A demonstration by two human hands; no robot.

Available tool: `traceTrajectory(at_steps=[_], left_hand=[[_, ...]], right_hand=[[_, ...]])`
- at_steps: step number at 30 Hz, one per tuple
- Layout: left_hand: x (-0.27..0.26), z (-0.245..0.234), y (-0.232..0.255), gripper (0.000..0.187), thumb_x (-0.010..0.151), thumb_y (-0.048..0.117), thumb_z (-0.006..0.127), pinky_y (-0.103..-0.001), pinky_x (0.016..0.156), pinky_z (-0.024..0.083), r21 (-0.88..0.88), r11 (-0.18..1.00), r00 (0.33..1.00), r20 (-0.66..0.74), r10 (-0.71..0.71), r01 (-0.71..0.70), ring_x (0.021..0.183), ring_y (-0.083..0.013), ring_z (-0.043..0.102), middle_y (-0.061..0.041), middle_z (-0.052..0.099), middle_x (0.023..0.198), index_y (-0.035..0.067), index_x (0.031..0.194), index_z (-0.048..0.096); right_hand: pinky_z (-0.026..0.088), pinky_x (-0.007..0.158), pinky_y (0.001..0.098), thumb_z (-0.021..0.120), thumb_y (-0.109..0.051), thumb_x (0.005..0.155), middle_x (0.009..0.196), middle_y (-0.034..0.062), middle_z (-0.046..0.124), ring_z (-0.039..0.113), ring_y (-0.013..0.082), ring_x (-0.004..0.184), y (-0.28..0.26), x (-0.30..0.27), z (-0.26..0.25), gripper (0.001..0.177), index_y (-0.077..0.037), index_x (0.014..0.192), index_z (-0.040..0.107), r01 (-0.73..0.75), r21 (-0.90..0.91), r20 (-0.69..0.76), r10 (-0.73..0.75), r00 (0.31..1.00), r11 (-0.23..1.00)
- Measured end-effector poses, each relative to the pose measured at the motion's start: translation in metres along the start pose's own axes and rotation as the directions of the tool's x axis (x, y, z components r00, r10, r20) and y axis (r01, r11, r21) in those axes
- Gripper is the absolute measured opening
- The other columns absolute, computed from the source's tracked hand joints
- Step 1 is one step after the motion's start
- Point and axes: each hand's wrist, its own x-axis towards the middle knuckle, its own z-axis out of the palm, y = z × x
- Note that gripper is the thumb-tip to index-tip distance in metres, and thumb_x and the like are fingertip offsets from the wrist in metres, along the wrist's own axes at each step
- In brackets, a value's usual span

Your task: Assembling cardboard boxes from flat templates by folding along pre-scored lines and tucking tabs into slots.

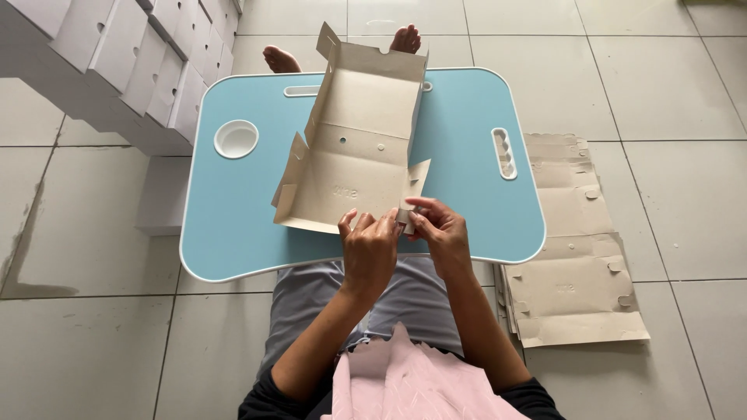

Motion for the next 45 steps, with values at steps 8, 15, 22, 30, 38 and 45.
traceTrajectory(at_steps=[8, 15, 22, 30, 38, 45], left_hand=[[0.001, -0.002, 0.006, 0.036, 0.091, 0.01, 0.064, -0.052, 0.102, 0.032, -0.021, 0.998, 0.999, -0.003, 0.052, -0.052, 0.088, -0.0189, 0.064, -0.003, 0.069, 0.08, 0.012, 0.127, 0.069], [0.015, -0.004, 0.01, 0.035, 0.088, 0.002, 0.062, -0.04, 0.082, 0.045, -0.357, 0.933, 0.999, 0.005, 0.054, -0.049, 0.09, -0.0279, 0.06, -0.009, 0.052, 0.099, 0.0, 0.122, 0.068], [0.036, -0.07, -0.083, 0.027, 0.091, -0.005, 0.065, -0.036, 0.081, 0.048, -0.333, 0.932, 0.958, -0.188, -0.215, 0.144, 0.085, -0.0239, 0.057, -0.007, 0.053, 0.096, 0.009, 0.112, 0.074], [0.017, -0.038, -0.106, 0.032, 0.092, 0.009, 0.07, -0.036, 0.065, 0.055, -0.578, 0.754, 0.941, 0.08, -0.329, 0.312, 0.064, -0.0233, 0.066, -0.008, 0.065, 0.075, 0.018, 0.123, 0.072], [0.013, -0.046, -0.084, 0.03, 0.09, 0.002, 0.067, -0.028, 0.057, 0.059, -0.767, 0.427, 0.836, 0.25, -0.489, 0.479, 0.058, -0.0156, 0.068, -0.012, 0.074, 0.072, 0.018, 0.115, 0.073], [0.02, -0.039, -0.048, 0.027, 0.092, 0.002, 0.069, -0.027, 0.063, 0.062, -0.893, 0.124, 0.81, 0.324, -0.488, 0.432, 0.065, -0.0135, 0.066, -0.015, 0.074, 0.081, 0.009, 0.117, 0.071]], right_hand=[[0.06, 0.053, 0.0285, 0.074, -0.007, 0.093, 0.077, 0.0124, 0.064, 0.067, 0.0166, 0.06, 0.006, 0.0, 0.007, 0.035, 0.003, 0.124, 0.064, 0.093, 0.037, -0.051, -0.091, 0.995, 0.995], [0.054, 0.05, 0.0269, 0.065, -0.022, 0.102, 0.075, 0.0085, 0.063, 0.061, 0.0112, 0.055, -0.012, 0.008, -0.008, 0.023, -0.009, 0.111, 0.08, 0.268, -0.349, -0.002, -0.286, 0.958, 0.898], [0.053, 0.061, 0.0341, 0.069, -0.03, 0.103, 0.086, 0.0084, 0.067, 0.065, 0.0218, 0.066, -0.023, 0.021, -0.05, 0.022, -0.014, 0.099, 0.082, 0.363, -0.652, 0.12, -0.382, 0.916, 0.665], [0.045, 0.082, 0.0347, 0.078, -0.032, 0.094, 0.1, 0.0006, 0.065, 0.062, 0.0197, 0.096, -0.038, -0.012, 0.024, 0.021, -0.022, 0.112, 0.078, 0.514, -0.839, 0.326, -0.589, 0.739, 0.181], [0.041, 0.088, 0.0352, 0.071, -0.03, 0.095, 0.09, 0.0016, 0.071, 0.067, 0.0166, 0.09, -0.014, -0.025, 0.075, 0.027, -0.014, 0.116, 0.076, 0.565, -0.823, 0.43, -0.577, 0.695, 0.067], [0.039, 0.091, 0.034, 0.076, -0.026, 0.093, 0.088, 0.0019, 0.073, 0.068, 0.0143, 0.087, -0.026, -0.022, 0.04, 0.023, -0.015, 0.113, 0.079, 0.503, -0.815, 0.278, -0.567, 0.775, 0.288]])
